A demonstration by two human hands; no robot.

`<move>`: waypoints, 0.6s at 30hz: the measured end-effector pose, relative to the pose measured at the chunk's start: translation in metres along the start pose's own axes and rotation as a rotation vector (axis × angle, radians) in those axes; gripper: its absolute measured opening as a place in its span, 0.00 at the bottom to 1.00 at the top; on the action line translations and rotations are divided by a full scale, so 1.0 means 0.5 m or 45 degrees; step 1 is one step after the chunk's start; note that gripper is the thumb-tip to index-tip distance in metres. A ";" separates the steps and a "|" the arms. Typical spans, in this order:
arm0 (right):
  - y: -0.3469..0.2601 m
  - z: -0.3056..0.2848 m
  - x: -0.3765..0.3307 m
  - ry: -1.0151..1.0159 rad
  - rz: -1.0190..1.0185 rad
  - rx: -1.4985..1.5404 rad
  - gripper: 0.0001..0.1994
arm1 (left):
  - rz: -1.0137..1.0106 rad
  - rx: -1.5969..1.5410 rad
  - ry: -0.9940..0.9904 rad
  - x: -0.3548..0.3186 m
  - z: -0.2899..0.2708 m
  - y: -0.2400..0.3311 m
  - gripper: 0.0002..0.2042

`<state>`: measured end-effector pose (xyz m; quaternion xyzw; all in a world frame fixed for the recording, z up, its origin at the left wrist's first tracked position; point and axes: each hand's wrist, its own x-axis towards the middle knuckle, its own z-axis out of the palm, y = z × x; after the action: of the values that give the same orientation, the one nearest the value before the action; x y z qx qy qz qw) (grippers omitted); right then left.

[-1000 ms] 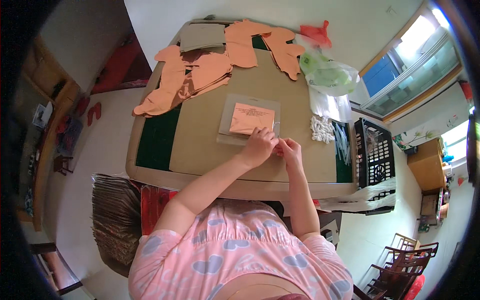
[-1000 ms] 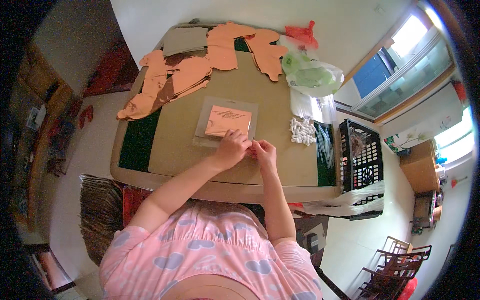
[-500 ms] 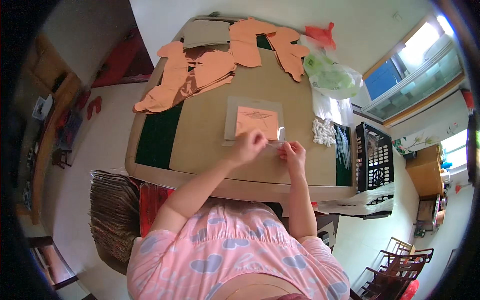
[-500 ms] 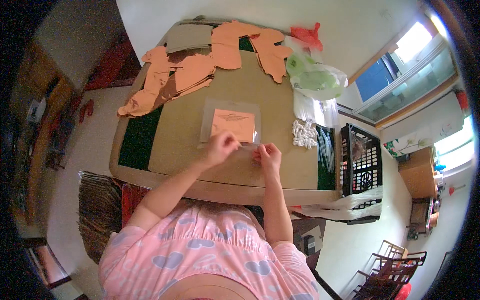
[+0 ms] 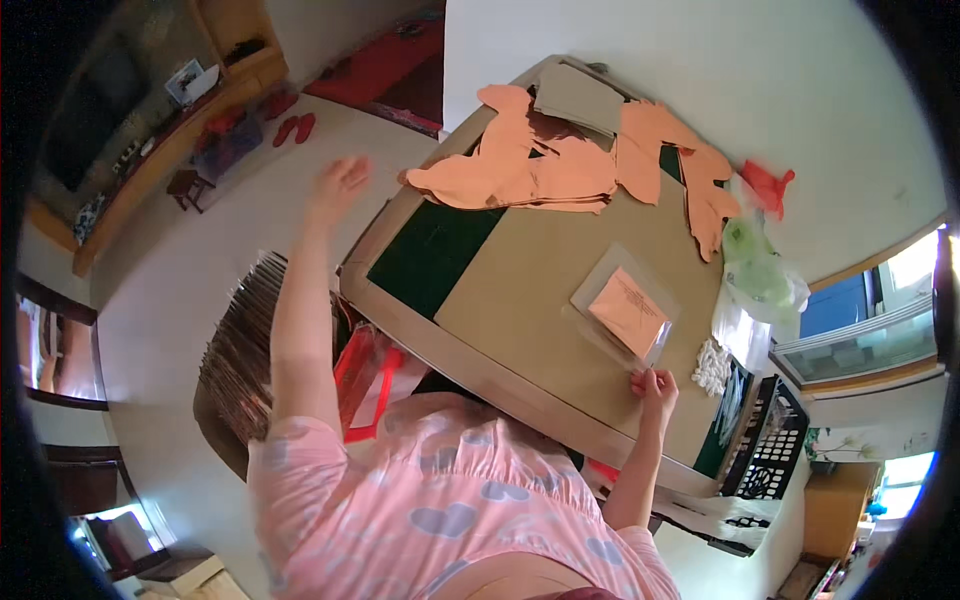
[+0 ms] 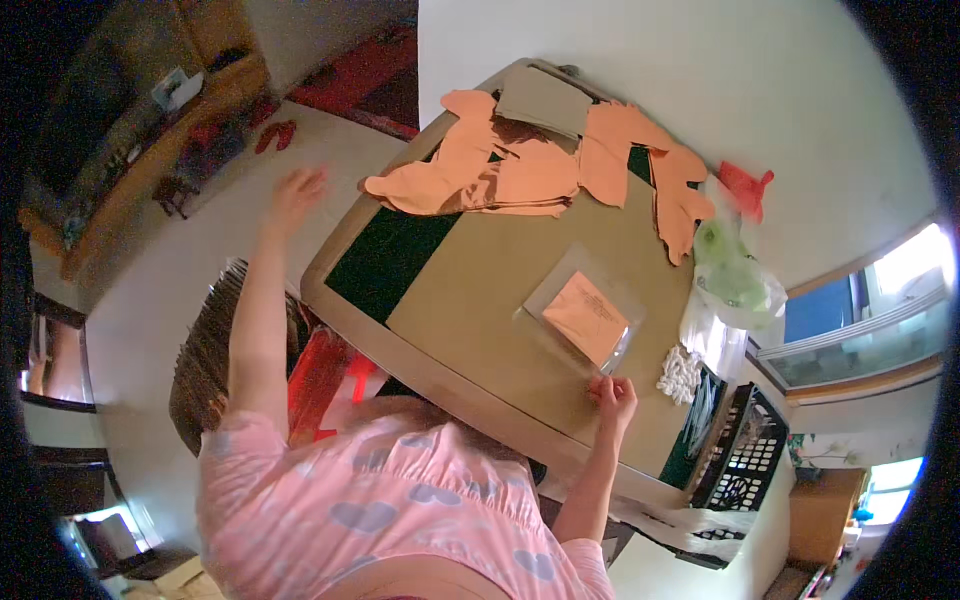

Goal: Folding metallic balloons and inserting them into plastic sleeves with cardboard backings.

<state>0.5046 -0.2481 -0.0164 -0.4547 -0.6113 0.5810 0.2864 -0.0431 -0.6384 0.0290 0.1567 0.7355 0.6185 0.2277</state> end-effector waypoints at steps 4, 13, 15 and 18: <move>0.058 -0.045 0.010 0.050 -0.074 -0.016 0.04 | 0.021 -0.092 -0.323 0.022 -0.058 -0.096 0.16; -0.014 -0.033 -0.045 -0.155 -0.062 0.122 0.21 | 0.851 1.211 0.302 -0.161 0.369 0.161 0.05; -0.017 -0.033 -0.050 -0.157 -0.094 0.036 0.21 | 0.983 1.127 -0.194 -0.209 0.479 0.126 0.08; -0.067 -0.005 -0.068 0.003 -0.476 -0.942 0.16 | 1.446 0.839 -0.573 -0.246 0.626 0.055 0.19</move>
<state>0.5140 -0.2744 0.0224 -0.4086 -0.8507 0.2595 0.2049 0.2253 -0.4340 0.0324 0.7028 0.6240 0.3389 -0.0439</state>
